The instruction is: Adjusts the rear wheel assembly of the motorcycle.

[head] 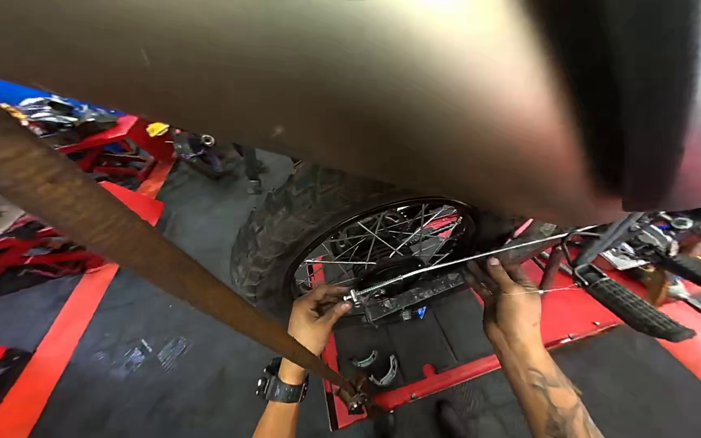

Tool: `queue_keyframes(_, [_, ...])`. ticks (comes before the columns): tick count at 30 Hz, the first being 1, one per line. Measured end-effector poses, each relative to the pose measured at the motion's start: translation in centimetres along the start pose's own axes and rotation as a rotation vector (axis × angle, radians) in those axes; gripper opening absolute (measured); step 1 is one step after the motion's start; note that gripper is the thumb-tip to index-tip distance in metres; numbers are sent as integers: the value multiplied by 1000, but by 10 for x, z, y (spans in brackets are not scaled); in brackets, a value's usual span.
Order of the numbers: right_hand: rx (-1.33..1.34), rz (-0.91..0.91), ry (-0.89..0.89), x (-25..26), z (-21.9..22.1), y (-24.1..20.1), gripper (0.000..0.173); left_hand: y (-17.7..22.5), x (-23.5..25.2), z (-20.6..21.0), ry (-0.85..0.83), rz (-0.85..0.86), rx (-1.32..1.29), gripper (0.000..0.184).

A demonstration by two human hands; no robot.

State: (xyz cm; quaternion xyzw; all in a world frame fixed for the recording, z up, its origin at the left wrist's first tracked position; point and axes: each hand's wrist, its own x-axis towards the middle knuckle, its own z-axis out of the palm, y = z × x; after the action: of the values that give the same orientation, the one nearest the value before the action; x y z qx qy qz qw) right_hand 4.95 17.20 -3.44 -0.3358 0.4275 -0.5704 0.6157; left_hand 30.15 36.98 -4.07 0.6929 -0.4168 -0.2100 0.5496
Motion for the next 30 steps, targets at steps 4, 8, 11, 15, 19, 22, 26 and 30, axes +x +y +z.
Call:
queue_keyframes(4, [-570,-584,-114,-60,23,24,38,-7,0,2,26,34,-17,24])
queue_keyframes(8, [-1115,-1003,-799,-86,76,41,44,-16,3,3,44,209,122,21])
queue_keyframes(11, [-1262,-992,-1038,-70,97,42,44,-16,3,4,46,352,287,21])
queue_keyframes(15, [-1184,-921,-1113,-54,104,30,44,-7,5,2,52,369,419,23])
queue_keyframes(19, [-1134,-980,-1071,-44,107,37,44,-4,11,3,16,341,548,28])
queue_keyframes(22, [-1134,-1002,-1055,-42,106,41,46,2,14,0,-91,297,586,38])
queue_keyframes(26, [-1122,-842,-1142,-50,109,24,30,9,13,5,-67,163,498,45])
queue_keyframes(30, [-1154,-821,-1179,-51,118,19,32,26,24,-9,-217,-176,188,65])
